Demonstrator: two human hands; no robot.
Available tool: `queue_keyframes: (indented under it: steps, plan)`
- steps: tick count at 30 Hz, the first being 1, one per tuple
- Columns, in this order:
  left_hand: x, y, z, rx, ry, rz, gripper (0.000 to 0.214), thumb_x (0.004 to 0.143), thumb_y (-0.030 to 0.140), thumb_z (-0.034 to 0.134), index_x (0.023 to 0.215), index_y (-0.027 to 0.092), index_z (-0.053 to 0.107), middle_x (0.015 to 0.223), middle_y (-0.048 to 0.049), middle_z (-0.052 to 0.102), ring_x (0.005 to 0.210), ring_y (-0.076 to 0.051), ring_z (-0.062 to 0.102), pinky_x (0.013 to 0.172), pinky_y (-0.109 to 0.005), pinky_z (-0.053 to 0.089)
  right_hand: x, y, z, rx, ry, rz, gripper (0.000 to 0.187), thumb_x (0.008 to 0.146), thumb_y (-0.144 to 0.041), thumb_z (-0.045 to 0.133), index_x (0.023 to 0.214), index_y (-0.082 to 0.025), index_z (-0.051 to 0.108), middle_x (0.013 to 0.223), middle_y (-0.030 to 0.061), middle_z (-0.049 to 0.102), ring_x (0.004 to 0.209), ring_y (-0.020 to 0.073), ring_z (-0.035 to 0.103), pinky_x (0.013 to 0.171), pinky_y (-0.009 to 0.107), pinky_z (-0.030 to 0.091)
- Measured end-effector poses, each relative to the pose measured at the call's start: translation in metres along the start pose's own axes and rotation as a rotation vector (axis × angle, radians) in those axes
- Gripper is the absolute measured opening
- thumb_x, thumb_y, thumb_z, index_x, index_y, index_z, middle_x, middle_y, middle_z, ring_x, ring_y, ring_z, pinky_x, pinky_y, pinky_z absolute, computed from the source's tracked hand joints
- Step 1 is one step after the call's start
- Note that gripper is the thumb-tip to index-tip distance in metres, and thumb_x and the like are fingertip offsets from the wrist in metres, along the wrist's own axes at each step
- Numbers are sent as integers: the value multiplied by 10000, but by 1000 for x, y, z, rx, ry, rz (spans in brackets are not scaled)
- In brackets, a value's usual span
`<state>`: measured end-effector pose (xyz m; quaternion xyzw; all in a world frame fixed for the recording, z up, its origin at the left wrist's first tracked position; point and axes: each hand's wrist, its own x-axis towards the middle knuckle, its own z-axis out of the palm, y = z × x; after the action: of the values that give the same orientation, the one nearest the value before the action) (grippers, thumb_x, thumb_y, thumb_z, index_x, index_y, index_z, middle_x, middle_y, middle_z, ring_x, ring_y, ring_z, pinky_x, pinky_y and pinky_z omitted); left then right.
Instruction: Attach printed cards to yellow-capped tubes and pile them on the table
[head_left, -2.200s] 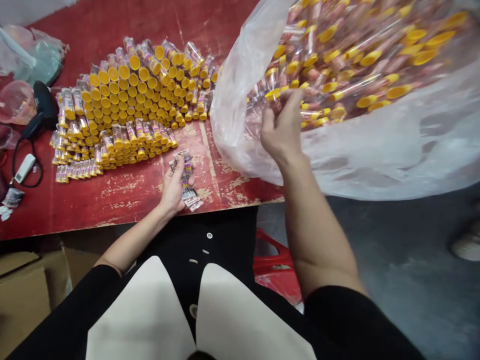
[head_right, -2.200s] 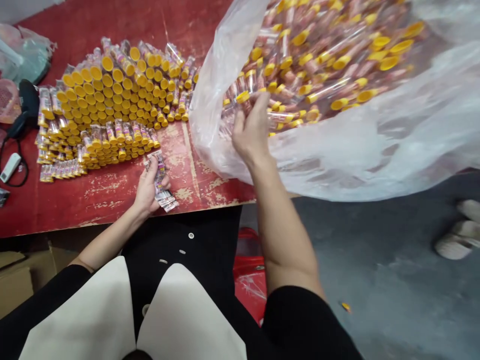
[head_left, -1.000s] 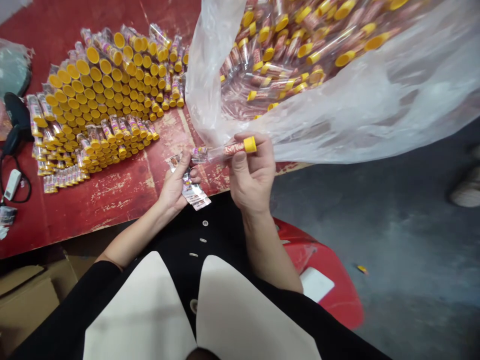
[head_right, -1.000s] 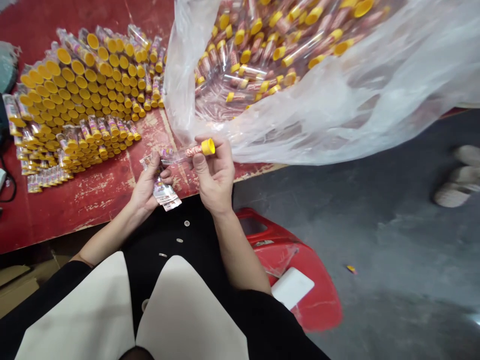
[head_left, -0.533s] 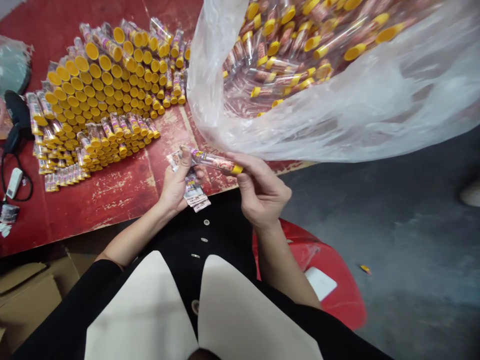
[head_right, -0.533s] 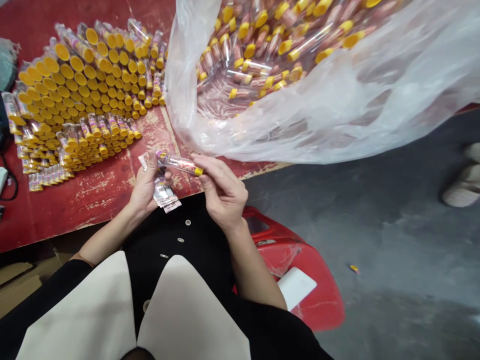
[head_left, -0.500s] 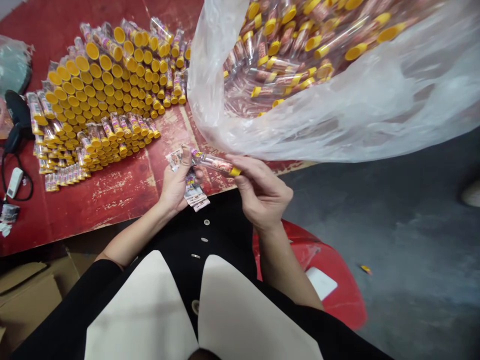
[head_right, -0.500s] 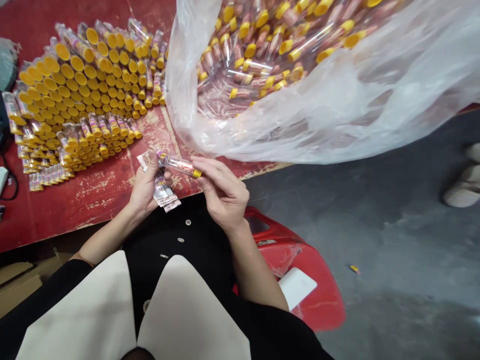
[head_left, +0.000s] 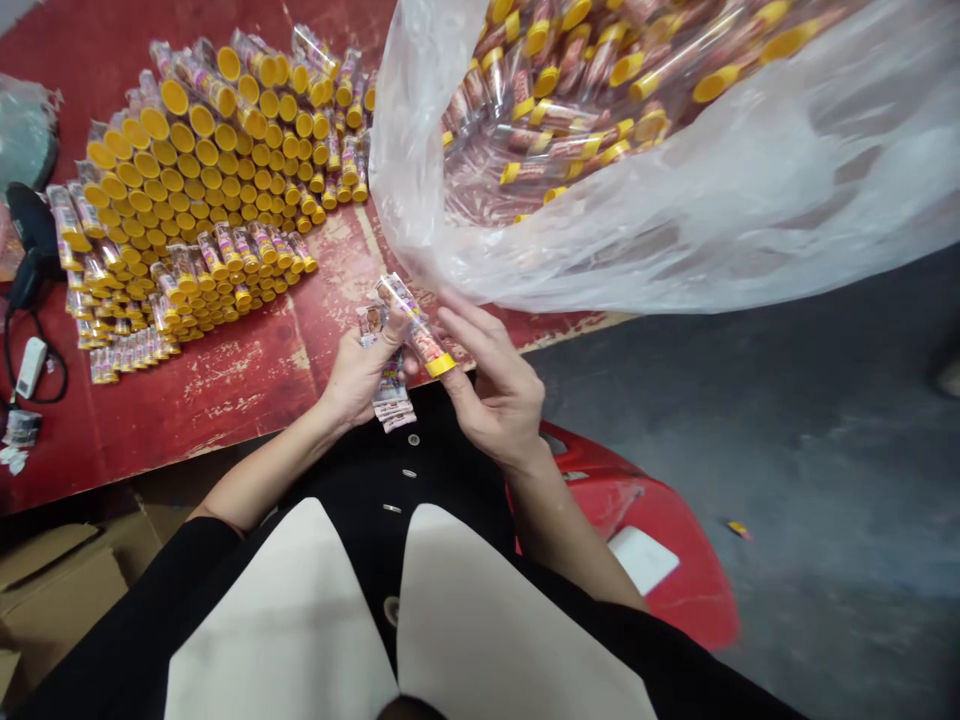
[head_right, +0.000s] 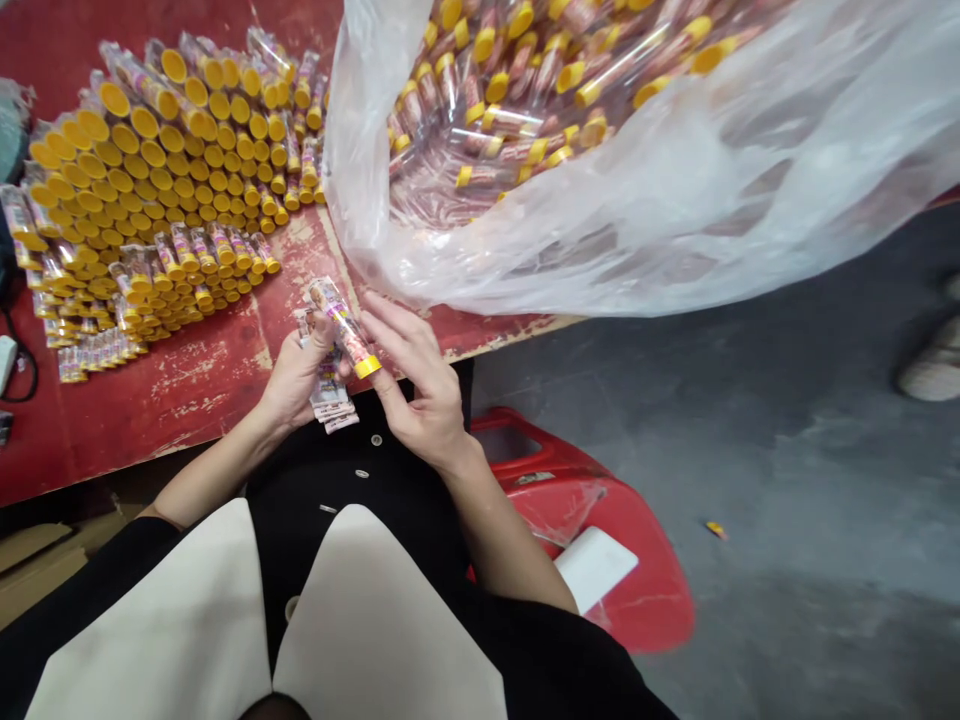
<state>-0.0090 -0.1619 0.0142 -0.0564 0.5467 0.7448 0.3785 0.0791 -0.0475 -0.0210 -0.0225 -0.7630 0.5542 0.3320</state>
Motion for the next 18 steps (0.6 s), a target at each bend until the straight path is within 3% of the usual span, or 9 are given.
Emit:
queue_keyframes:
  steps: [3, 7, 18]
  plan:
    - [-4, -4, 3, 20, 13, 15, 574, 587, 661, 822, 653, 137, 599, 493, 8, 577, 422, -60, 508, 428, -184, 365, 3, 1, 8, -12, 105, -26, 378, 903, -201, 638, 1232, -373, 706, 1188, 2, 765, 1138, 244, 719, 1037, 496, 578]
    - [-6, -8, 2, 3, 22, 41, 597, 554, 682, 822, 657, 144, 585, 492, 13, 570, 425, -60, 502, 431, -188, 362, 6, 1, 22, -6, 266, 19, 266, 862, -198, 705, 1054, -369, 774, 997, -13, 803, 956, 226, 757, 906, 466, 622]
    - [-3, 3, -32, -75, 133, 102, 609, 544, 686, 830, 687, 157, 567, 494, 27, 553, 428, -58, 482, 432, -192, 348, 19, 5, 72, 99, 245, 85, 227, 833, -192, 742, 961, -374, 791, 969, -26, 807, 921, 213, 737, 851, 451, 605]
